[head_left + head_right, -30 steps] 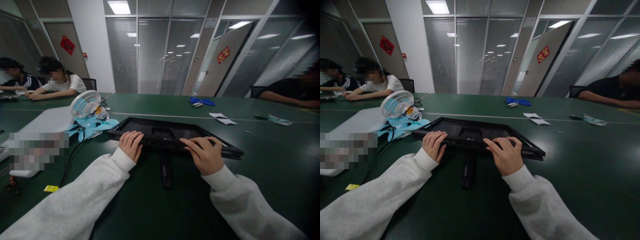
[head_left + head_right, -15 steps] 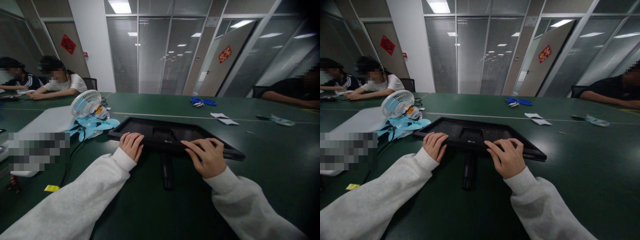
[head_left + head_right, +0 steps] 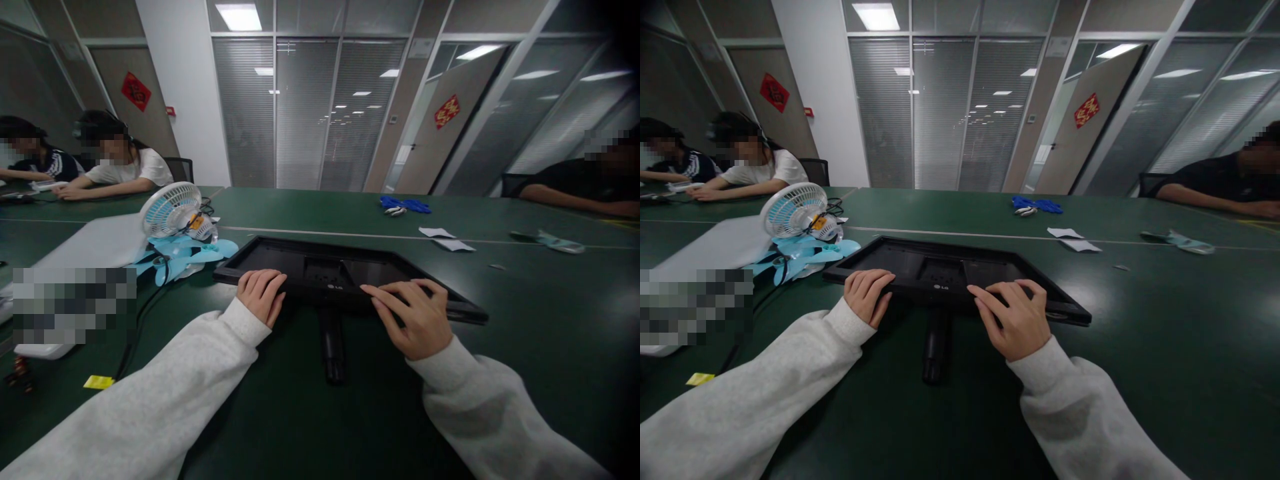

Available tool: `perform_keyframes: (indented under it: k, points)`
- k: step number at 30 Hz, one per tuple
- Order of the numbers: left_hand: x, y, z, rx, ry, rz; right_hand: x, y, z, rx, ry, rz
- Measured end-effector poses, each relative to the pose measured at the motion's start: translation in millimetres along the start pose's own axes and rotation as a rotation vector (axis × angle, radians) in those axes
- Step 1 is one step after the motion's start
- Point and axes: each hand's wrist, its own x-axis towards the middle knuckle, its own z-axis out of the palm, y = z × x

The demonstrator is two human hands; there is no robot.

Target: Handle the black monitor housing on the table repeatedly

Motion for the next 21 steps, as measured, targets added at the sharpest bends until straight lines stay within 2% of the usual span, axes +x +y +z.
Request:
perform_keyframes:
  k: [7,10,13,15,16,17,19,21]
  points:
    - [1,2,-3.6,0.019,-0.005,0.012,4,-3,-3,0.018,-0.054,0.049]
    - [16,3,-17.3,0.068,-0.155,0.005,13,17,-11,0.046,-0.197,0.066]
    - [49,-11,-31.2,0.112,-0.371,-0.134,31,61,-14,0.043,-0.440,0.170]
    - [81,-32,-32.9,0.106,-0.461,-0.250,48,96,-5,-0.002,-0.628,0.265]
    - [98,-44,-30.2,0.138,-0.469,-0.310,57,112,3,-0.069,-0.702,0.337]
    - [115,-58,-24.8,0.185,-0.471,-0.373,67,126,14,-0.140,-0.776,0.423]
    - [147,-83,-7.1,0.238,-0.566,-0.480,84,145,41,-0.203,-0.790,0.517]
    - [170,-104,17.1,0.238,-0.627,-0.554,96,152,70,-0.251,-0.798,0.601]
